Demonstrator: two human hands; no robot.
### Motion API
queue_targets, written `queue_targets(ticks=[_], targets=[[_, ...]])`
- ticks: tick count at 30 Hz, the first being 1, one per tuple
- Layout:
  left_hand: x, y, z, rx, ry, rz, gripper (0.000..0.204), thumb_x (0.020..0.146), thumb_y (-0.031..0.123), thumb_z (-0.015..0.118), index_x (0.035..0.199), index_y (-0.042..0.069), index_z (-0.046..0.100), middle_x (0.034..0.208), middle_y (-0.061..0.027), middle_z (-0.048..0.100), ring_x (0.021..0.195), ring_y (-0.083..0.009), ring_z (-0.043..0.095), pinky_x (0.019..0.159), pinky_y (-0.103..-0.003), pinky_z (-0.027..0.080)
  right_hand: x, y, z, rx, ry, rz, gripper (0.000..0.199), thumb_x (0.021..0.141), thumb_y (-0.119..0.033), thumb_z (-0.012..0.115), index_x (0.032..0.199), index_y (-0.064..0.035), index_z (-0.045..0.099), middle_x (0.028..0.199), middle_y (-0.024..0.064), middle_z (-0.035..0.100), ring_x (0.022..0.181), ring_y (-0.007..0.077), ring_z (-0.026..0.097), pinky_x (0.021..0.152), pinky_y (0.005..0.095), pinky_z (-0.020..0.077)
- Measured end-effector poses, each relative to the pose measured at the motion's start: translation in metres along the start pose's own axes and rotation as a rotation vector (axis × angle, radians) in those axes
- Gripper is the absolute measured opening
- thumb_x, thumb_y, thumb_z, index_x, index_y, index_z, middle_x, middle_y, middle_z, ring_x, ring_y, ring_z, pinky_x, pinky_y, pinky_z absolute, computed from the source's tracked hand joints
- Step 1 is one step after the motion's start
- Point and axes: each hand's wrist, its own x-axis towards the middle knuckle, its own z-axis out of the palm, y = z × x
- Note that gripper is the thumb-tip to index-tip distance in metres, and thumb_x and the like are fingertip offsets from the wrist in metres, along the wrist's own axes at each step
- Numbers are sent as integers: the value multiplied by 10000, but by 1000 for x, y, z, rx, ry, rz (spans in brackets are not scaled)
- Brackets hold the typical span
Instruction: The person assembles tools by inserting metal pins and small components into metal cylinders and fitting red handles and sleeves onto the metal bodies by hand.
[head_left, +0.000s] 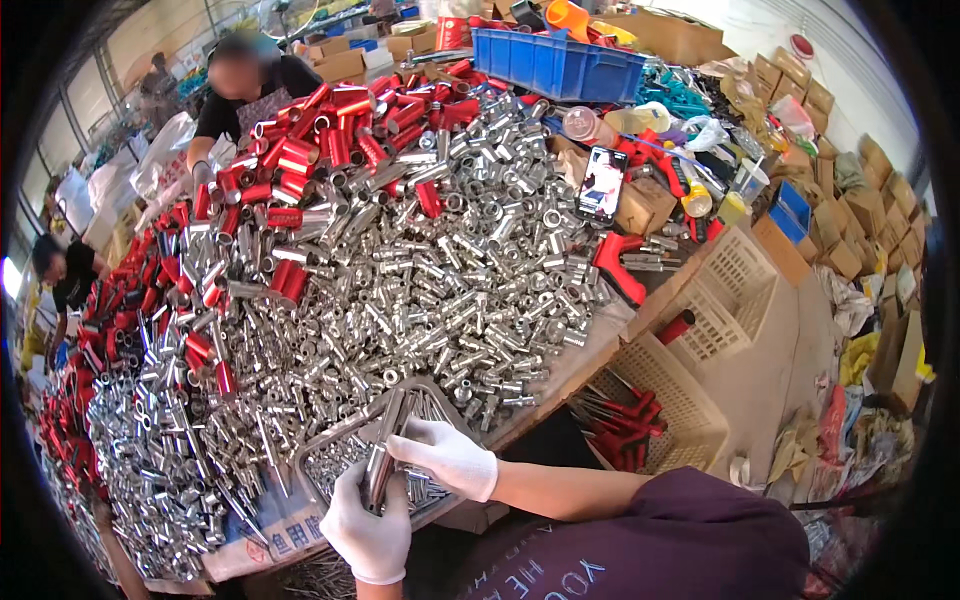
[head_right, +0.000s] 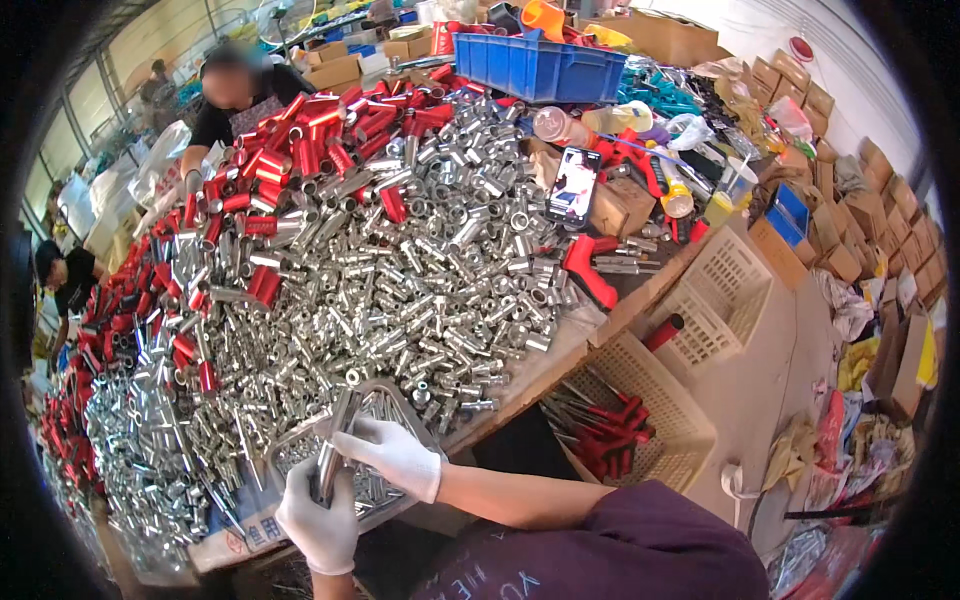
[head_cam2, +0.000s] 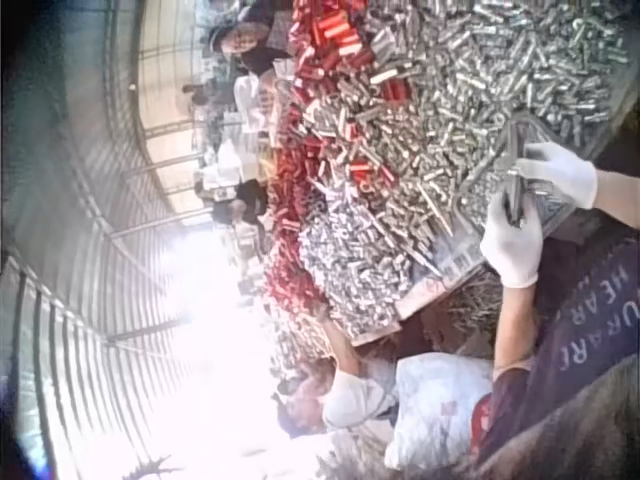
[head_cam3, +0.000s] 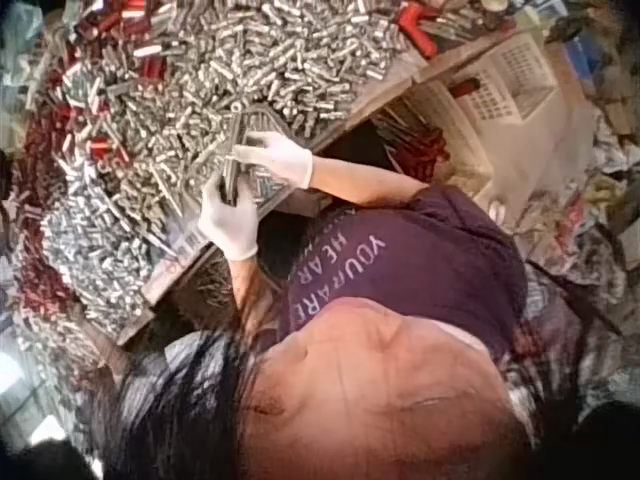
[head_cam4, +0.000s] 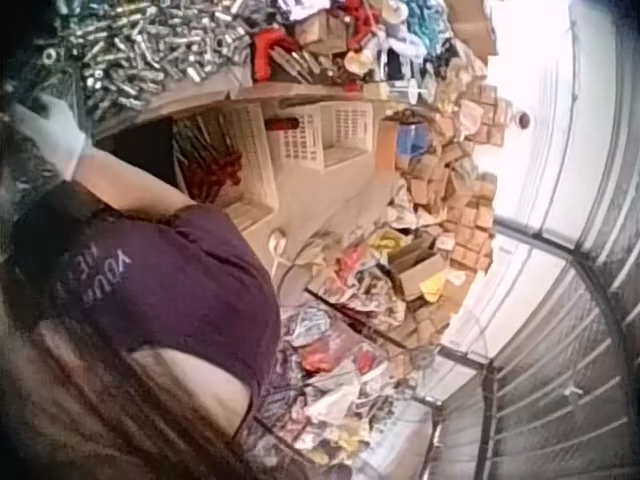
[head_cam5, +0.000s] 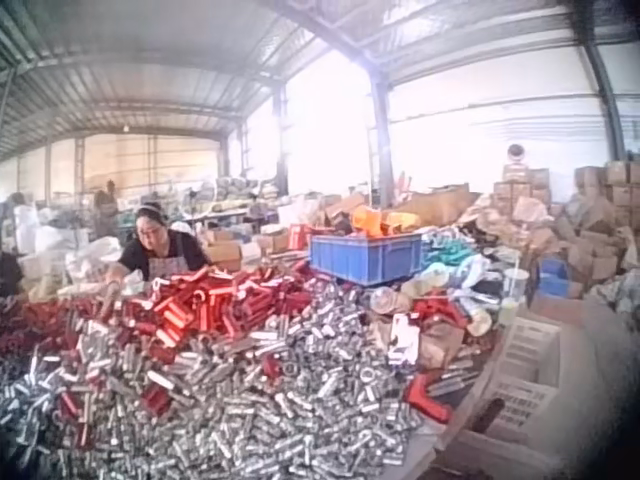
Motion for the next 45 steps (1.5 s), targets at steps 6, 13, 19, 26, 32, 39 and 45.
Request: queue_targets(ticks=[6,13,19,26,32,39,45], targets=[[21,-7,9,-12,-112,0,268,754,155,774,970,46,657,753,-126,678,644,-313,671,628,-362,533,10,1,-8,336,142,-24,358,969,-255,612,1223,-3,589,1131,33,626,1043,125,568,938,292,435],[154,-128,-22,625,159,-165,390,954,310,533,1246,61,600,1167,-177,631,1020,-352,633,855,-418,510,15,15,-26,548,262,5,300,1004,-232,536,1240,-48,525,1089,71,627,939,172,622,816,341,520],[174,-208,-7,740,-62,-256,433,972,317,474,1315,62,544,1156,-211,608,1040,-379,605,866,-466,487,4,4,-24,519,198,133,353,1040,-386,407,1190,-89,525,959,65,636,668,116,593,541,262,489],[126,-124,-19,-21,214,-86,412,1047,267,392,1352,22,520,1240,-165,624,1013,-275,646,838,-358,510,0,7,-17,191,-102,408,510,995,-511,445,1072,-38,620,705,62,623,412,78,466,354,236,367],[39,-53,8,-1116,-69,-933,409,1015,440,426,1134,92,605,557,46,404,418,-73,354,358,-235,251,0,-4,-19,47,43,432,444,978,-399,499,995,27,621,673,75,609,393,121,460,360,267,358],[13,-59,8,-1358,-62,-1065,466,1021,484,380,863,76,542,478,49,275,364,-93,256,325,-239,243,-1,0,-18,81,-102,351,442,1003,-430,490,992,3,579,706,59,609,452,92,479,399,237,388],[2,-53,11,-962,57,-645,271,949,184,580,1135,-11,604,873,-49,604,673,-94,545,596,-236,462,-4,5,-21,161,-170,319,451,1002,-429,495,1026,12,587,715,68,615,459,90,481,413,235,388]])
